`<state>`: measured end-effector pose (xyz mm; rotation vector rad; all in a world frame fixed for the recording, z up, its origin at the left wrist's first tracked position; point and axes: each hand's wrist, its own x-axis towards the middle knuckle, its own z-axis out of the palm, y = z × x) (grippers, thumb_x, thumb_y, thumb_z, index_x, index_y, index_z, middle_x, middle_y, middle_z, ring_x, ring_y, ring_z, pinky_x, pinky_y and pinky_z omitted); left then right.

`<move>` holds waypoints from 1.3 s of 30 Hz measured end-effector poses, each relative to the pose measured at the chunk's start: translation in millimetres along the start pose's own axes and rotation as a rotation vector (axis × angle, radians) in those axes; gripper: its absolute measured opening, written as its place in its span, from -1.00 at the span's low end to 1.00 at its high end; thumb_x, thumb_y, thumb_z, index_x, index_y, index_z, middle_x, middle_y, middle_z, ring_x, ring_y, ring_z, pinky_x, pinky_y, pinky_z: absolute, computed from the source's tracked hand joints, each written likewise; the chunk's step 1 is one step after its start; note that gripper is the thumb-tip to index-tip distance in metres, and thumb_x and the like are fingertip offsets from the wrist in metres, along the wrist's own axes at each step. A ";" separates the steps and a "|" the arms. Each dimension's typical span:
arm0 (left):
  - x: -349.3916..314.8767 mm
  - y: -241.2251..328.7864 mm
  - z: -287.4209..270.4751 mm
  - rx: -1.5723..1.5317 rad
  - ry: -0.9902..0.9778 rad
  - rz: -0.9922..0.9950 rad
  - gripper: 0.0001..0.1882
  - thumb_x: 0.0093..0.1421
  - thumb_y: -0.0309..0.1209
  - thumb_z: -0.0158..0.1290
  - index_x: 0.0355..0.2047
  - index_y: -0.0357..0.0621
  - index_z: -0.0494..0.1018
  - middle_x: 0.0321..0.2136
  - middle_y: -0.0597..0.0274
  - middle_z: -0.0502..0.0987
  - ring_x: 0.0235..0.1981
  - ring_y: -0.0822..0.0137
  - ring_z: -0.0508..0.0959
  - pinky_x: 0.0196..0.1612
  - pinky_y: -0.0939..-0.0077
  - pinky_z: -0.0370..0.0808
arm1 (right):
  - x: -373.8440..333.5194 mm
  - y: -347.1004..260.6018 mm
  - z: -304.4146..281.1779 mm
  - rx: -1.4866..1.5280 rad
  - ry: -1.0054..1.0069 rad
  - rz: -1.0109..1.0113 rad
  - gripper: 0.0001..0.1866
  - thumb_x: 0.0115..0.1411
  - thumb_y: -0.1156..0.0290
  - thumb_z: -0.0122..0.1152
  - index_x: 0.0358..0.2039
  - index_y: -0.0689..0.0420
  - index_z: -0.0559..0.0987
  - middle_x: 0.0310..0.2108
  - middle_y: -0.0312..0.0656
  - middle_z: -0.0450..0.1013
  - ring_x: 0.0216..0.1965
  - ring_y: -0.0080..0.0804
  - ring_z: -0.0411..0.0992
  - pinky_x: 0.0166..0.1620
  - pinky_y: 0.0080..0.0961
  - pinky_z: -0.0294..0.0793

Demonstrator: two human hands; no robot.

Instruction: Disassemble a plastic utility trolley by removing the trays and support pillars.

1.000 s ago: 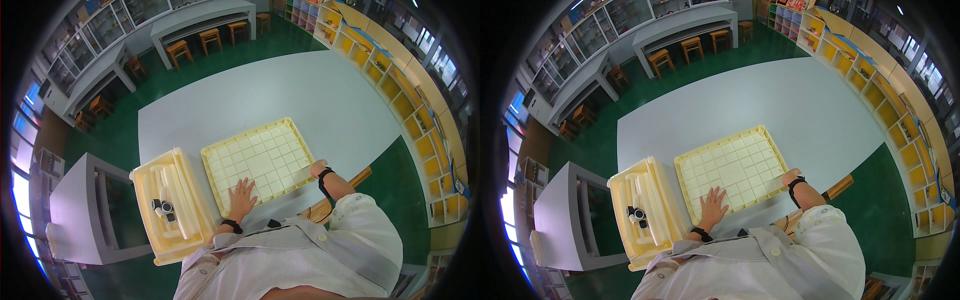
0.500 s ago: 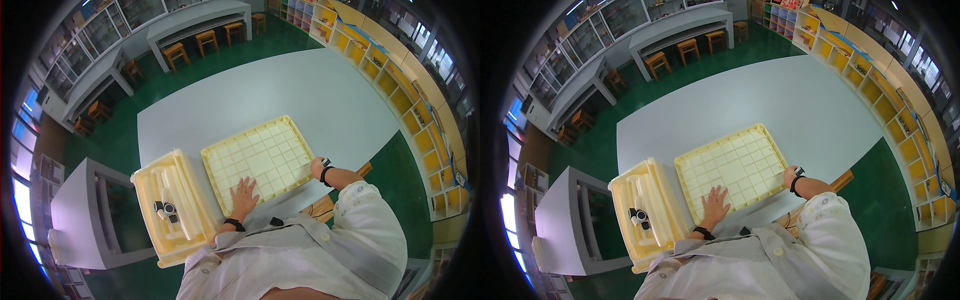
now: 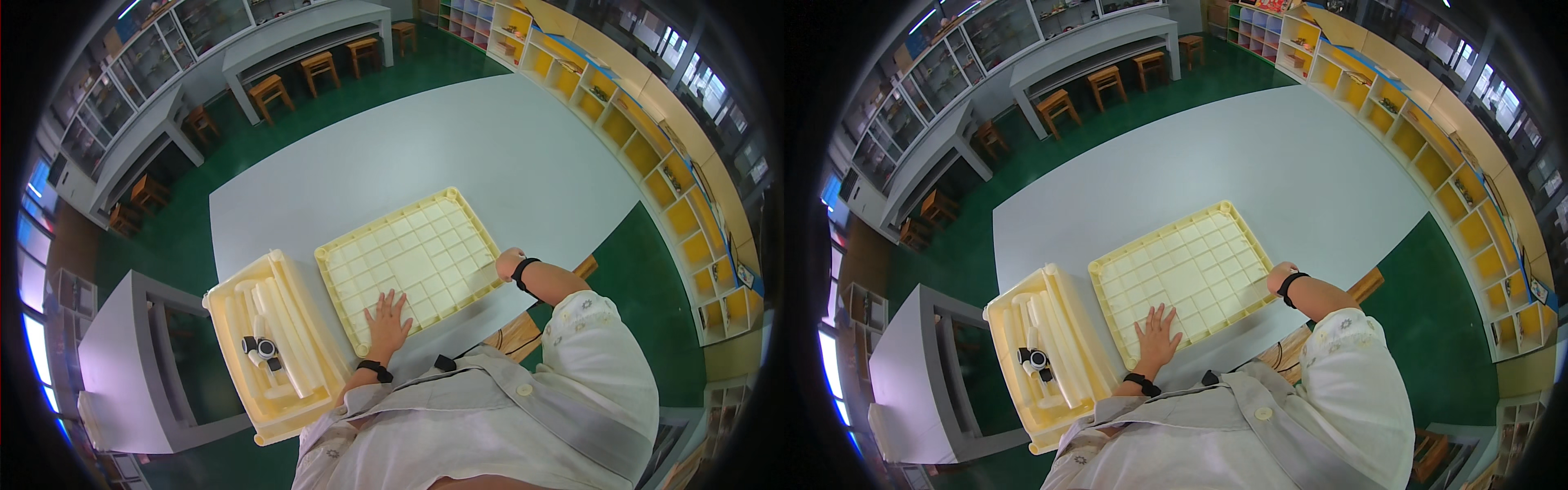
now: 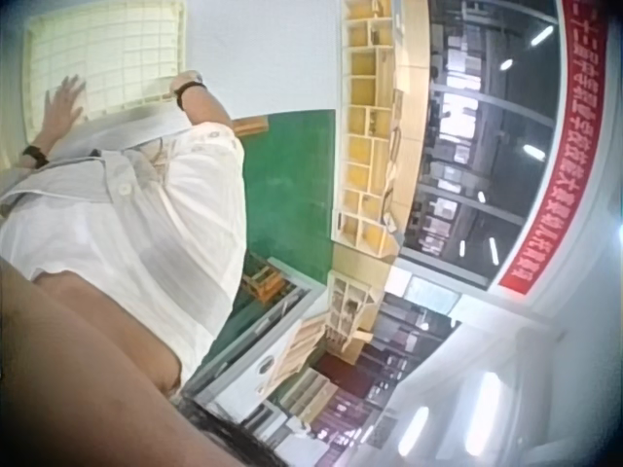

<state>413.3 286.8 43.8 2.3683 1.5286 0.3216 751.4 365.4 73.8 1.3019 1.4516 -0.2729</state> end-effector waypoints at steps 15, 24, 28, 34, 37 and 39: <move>-0.1 0.8 0.4 0.015 0.023 0.003 -0.38 0.02 -0.10 -0.07 0.11 0.20 0.06 0.17 0.28 -0.04 0.20 0.18 -0.10 0.05 -0.29 -0.19 | 9.0 43.9 14.6 1.183 -0.394 -0.044 -0.66 -0.07 0.12 0.15 -0.47 0.17 0.45 -0.53 -0.17 0.47 -0.53 -0.33 0.47 -0.45 -0.33 0.46; 0.3 1.9 -3.1 -0.015 0.023 -0.002 -0.39 0.01 -0.13 -0.05 0.10 0.20 0.08 0.16 0.28 -0.02 0.20 0.18 -0.08 0.05 -0.29 -0.18 | 6.8 46.4 43.8 2.182 -0.931 0.057 -0.77 -0.09 0.41 0.18 -0.41 0.21 0.41 -0.40 -0.06 0.44 -0.32 -0.19 0.45 -0.15 -0.21 0.40; 1.0 1.8 -3.6 -0.010 0.025 -0.035 -0.38 0.00 -0.13 -0.04 0.10 0.20 0.08 0.15 0.29 -0.01 0.19 0.18 -0.07 0.06 -0.28 -0.19 | 25.8 49.5 32.0 1.985 -1.026 0.136 -0.83 -0.05 0.47 0.14 -0.41 0.19 0.40 -0.41 -0.13 0.44 -0.28 -0.22 0.45 -0.18 -0.25 0.42; 1.2 1.1 -4.0 -0.004 0.029 -0.049 -0.37 -0.02 -0.13 -0.03 0.10 0.21 0.08 0.15 0.30 0.00 0.19 0.20 -0.05 0.06 -0.27 -0.18 | 32.4 49.0 28.6 1.787 -1.057 0.047 -0.92 -0.02 0.48 0.12 -0.48 0.14 0.43 -0.52 -0.31 0.45 -0.22 -0.28 0.44 -0.26 -0.27 0.46; 1.3 -0.1 -4.6 -0.005 0.026 -0.043 -0.37 -0.02 -0.12 -0.03 0.10 0.21 0.09 0.15 0.30 0.00 0.19 0.20 -0.05 0.06 -0.27 -0.18 | 30.1 46.8 26.3 1.756 -1.012 0.098 -0.93 -0.03 0.48 0.12 -0.49 0.13 0.43 -0.57 -0.33 0.44 -0.28 -0.29 0.46 -0.27 -0.26 0.46; 1.2 -0.9 -4.8 -0.023 0.041 -0.017 -0.37 -0.02 -0.12 -0.04 0.10 0.21 0.10 0.15 0.30 0.00 0.19 0.20 -0.05 0.06 -0.27 -0.19 | 28.6 45.7 23.4 1.735 -1.026 0.063 -0.93 -0.03 0.48 0.13 -0.51 0.13 0.42 -0.59 -0.34 0.44 -0.30 -0.29 0.47 -0.27 -0.25 0.46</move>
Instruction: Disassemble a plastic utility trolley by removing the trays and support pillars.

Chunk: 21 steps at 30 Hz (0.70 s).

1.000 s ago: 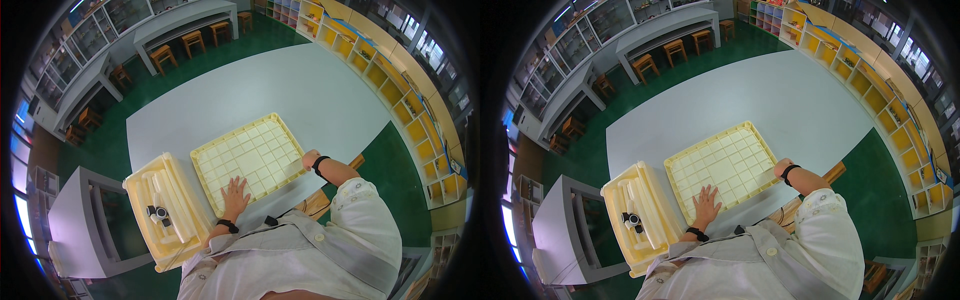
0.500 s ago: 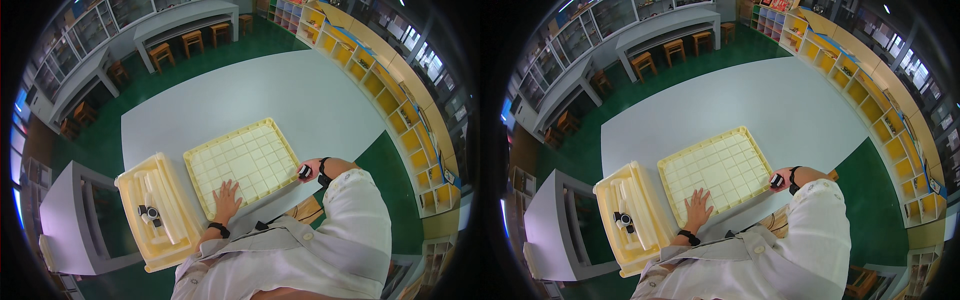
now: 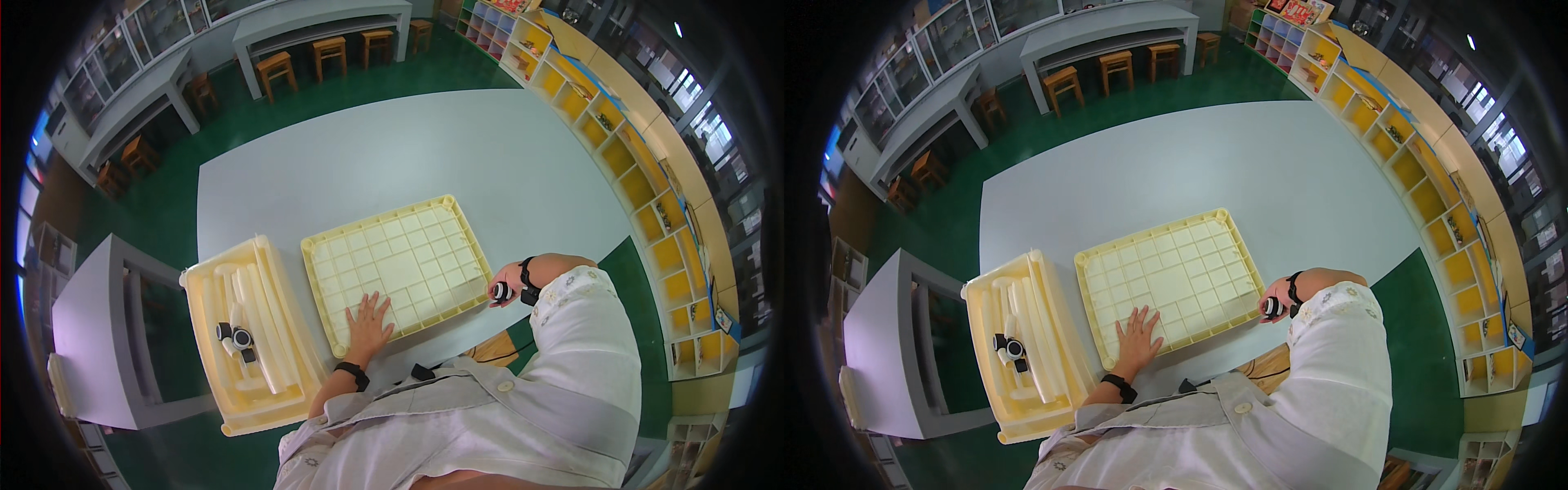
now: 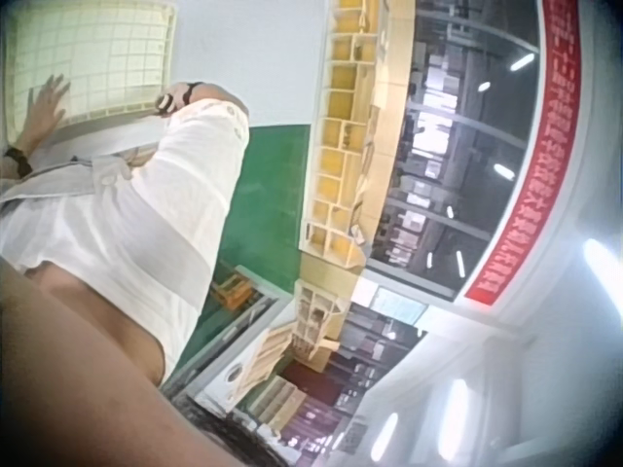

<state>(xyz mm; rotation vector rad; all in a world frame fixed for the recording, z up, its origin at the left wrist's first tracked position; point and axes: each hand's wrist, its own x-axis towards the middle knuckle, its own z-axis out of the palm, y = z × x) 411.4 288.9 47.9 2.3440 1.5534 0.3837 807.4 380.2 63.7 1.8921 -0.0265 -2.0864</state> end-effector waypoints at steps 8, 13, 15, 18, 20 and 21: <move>0.6 -0.2 1.2 0.000 -0.019 -0.039 -0.38 -0.02 -0.12 -0.04 0.10 0.21 0.11 0.16 0.30 -0.01 0.19 0.21 -0.06 0.07 -0.26 -0.22 | -14.9 -1.0 10.7 -0.304 0.140 -0.092 -0.90 0.00 0.37 0.11 -0.54 0.09 0.43 -0.58 -0.35 0.44 -0.36 -0.31 0.48 -0.27 -0.24 0.44; -0.1 0.7 1.2 -0.012 -0.033 -0.045 -0.38 -0.02 -0.12 -0.05 0.10 0.21 0.11 0.16 0.31 -0.01 0.20 0.20 -0.08 0.07 -0.26 -0.26 | -30.8 4.4 19.4 -0.411 0.121 -0.159 -0.86 -0.03 0.33 0.14 -0.57 0.10 0.43 -0.56 -0.30 0.44 -0.37 -0.34 0.48 -0.35 -0.32 0.44; 0.1 -0.6 1.1 -0.015 -0.014 -0.014 -0.38 -0.02 -0.12 -0.05 0.10 0.21 0.10 0.16 0.31 -0.02 0.20 0.20 -0.08 0.07 -0.26 -0.27 | -35.8 5.5 22.0 -0.480 0.176 -0.187 -0.85 -0.04 0.31 0.15 -0.57 0.09 0.43 -0.56 -0.29 0.44 -0.39 -0.35 0.49 -0.36 -0.35 0.44; -0.2 -2.0 2.9 -0.012 -0.013 -0.010 -0.38 -0.02 -0.13 -0.05 0.10 0.21 0.10 0.16 0.31 -0.02 0.20 0.20 -0.09 0.07 -0.26 -0.27 | -36.7 5.4 26.2 -0.534 0.186 -0.212 -0.83 -0.04 0.28 0.16 -0.57 0.09 0.42 -0.56 -0.29 0.44 -0.42 -0.35 0.49 -0.38 -0.36 0.44; -0.1 -2.5 3.9 -0.001 -0.023 -0.029 -0.38 -0.02 -0.13 -0.05 0.10 0.21 0.10 0.16 0.31 -0.02 0.20 0.20 -0.09 0.07 -0.26 -0.26 | -36.9 3.1 27.0 -0.564 0.207 -0.208 -0.82 -0.04 0.28 0.16 -0.57 0.10 0.42 -0.57 -0.30 0.44 -0.43 -0.36 0.49 -0.39 -0.36 0.44; -1.1 -2.4 4.0 -0.011 -0.009 -0.009 -0.38 -0.02 -0.14 -0.04 0.10 0.21 0.10 0.16 0.31 -0.02 0.20 0.20 -0.09 0.07 -0.26 -0.26 | -36.8 1.4 27.2 -0.583 0.207 -0.182 -0.82 -0.04 0.27 0.16 -0.56 0.10 0.42 -0.57 -0.30 0.44 -0.44 -0.35 0.50 -0.39 -0.36 0.44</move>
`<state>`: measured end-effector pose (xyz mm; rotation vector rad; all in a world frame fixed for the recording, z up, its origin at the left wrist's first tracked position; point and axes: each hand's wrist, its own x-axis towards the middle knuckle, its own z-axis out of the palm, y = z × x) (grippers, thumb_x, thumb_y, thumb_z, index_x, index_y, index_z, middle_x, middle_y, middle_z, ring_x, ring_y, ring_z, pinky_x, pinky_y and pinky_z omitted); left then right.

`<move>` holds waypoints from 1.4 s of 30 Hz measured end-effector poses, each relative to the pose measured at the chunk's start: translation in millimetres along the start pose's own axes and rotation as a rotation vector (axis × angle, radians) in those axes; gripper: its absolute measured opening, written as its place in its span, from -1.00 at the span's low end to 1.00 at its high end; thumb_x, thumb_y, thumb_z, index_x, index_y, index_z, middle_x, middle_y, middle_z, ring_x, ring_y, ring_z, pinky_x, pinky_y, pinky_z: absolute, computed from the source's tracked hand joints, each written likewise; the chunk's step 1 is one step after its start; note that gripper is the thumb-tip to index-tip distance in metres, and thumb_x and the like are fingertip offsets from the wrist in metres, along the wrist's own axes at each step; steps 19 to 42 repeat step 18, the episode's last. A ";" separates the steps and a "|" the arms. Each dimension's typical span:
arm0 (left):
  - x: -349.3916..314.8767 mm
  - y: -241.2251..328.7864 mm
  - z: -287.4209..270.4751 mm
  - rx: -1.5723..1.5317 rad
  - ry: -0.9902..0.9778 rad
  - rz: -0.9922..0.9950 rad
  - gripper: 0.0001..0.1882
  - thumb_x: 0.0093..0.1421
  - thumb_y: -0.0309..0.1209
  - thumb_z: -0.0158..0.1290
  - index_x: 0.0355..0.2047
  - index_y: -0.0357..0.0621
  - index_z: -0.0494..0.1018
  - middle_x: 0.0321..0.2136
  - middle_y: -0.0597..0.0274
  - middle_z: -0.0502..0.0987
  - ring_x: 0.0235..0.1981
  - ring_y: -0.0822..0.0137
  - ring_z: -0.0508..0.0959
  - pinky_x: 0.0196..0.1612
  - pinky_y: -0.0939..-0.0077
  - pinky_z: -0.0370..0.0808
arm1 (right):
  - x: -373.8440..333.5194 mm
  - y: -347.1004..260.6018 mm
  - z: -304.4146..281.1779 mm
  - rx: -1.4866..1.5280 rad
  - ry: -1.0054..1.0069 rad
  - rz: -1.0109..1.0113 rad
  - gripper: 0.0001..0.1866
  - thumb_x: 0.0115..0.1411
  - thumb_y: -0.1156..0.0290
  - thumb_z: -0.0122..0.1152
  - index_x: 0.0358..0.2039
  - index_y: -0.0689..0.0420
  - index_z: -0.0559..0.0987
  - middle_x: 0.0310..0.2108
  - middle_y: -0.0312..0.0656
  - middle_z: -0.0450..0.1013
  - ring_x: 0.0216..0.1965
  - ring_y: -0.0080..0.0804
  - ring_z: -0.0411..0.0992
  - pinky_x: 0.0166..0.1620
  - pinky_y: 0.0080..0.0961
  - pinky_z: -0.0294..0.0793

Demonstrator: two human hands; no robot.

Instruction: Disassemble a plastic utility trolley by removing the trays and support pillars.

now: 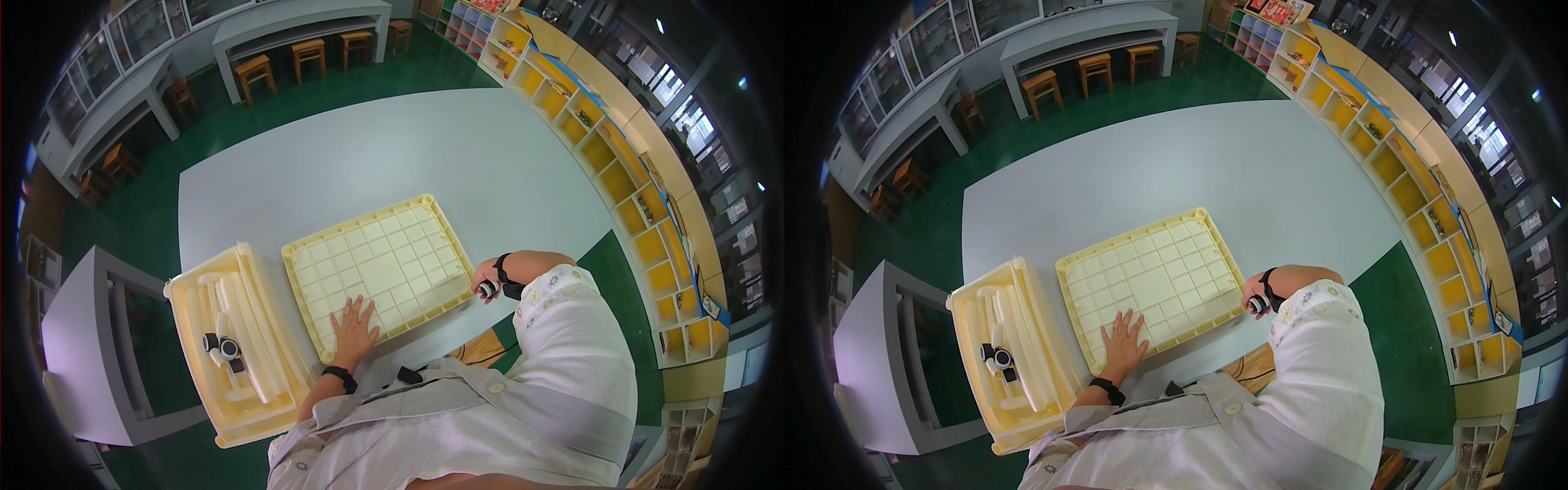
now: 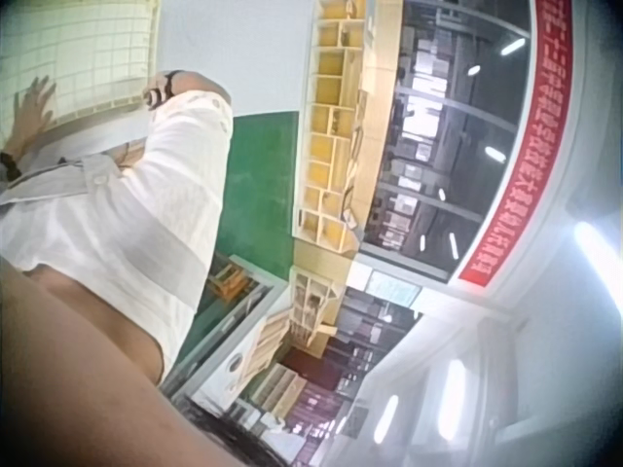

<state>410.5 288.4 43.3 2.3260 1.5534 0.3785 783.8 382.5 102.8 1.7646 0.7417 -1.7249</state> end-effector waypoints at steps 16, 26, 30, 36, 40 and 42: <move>-2.9 -0.4 -1.5 0.011 0.004 -0.004 -0.38 0.00 -0.15 -0.04 0.10 0.19 0.08 0.15 0.28 0.00 0.20 0.19 -0.08 0.08 -0.24 -0.22 | 33.3 -22.8 23.4 -1.025 0.408 0.020 -0.71 -0.10 0.23 0.16 -0.38 0.12 0.53 -0.39 -0.08 0.44 -0.28 -0.24 0.42 -0.27 -0.18 0.40; -1.8 -1.2 -0.1 0.025 -0.040 -0.013 -0.36 0.01 -0.13 -0.05 0.12 0.18 0.05 0.17 0.26 -0.06 0.20 0.17 -0.12 0.09 -0.23 -0.24 | 56.6 -11.2 52.3 -1.445 0.872 0.139 -0.59 -0.12 0.15 0.22 -0.24 0.06 0.53 -0.32 -0.05 0.45 -0.28 -0.10 0.41 -0.27 0.08 0.32; -1.8 -1.2 -0.1 0.025 -0.040 -0.013 -0.36 0.01 -0.13 -0.05 0.12 0.18 0.05 0.17 0.26 -0.06 0.20 0.17 -0.12 0.09 -0.23 -0.24 | 56.6 -11.2 52.3 -1.445 0.872 0.139 -0.59 -0.12 0.15 0.22 -0.24 0.06 0.53 -0.32 -0.05 0.45 -0.28 -0.10 0.41 -0.27 0.08 0.32; -1.8 -1.2 -0.1 0.025 -0.040 -0.013 -0.36 0.01 -0.13 -0.05 0.12 0.18 0.05 0.17 0.26 -0.06 0.20 0.17 -0.12 0.09 -0.23 -0.24 | 56.6 -11.2 52.3 -1.445 0.872 0.139 -0.59 -0.12 0.15 0.22 -0.24 0.06 0.53 -0.32 -0.05 0.45 -0.28 -0.10 0.41 -0.27 0.08 0.32; -1.8 -1.2 -0.1 0.025 -0.040 -0.013 -0.36 0.01 -0.13 -0.05 0.12 0.18 0.05 0.17 0.26 -0.06 0.20 0.17 -0.12 0.09 -0.23 -0.24 | 56.6 -11.2 52.3 -1.445 0.872 0.139 -0.59 -0.12 0.15 0.22 -0.24 0.06 0.53 -0.32 -0.05 0.45 -0.28 -0.10 0.41 -0.27 0.08 0.32; -1.8 -1.2 -0.1 0.025 -0.040 -0.013 -0.36 0.01 -0.13 -0.05 0.12 0.18 0.05 0.17 0.26 -0.06 0.20 0.17 -0.12 0.09 -0.23 -0.24 | 56.6 -11.2 52.3 -1.445 0.872 0.139 -0.59 -0.12 0.15 0.22 -0.24 0.06 0.53 -0.32 -0.05 0.45 -0.28 -0.10 0.41 -0.27 0.08 0.32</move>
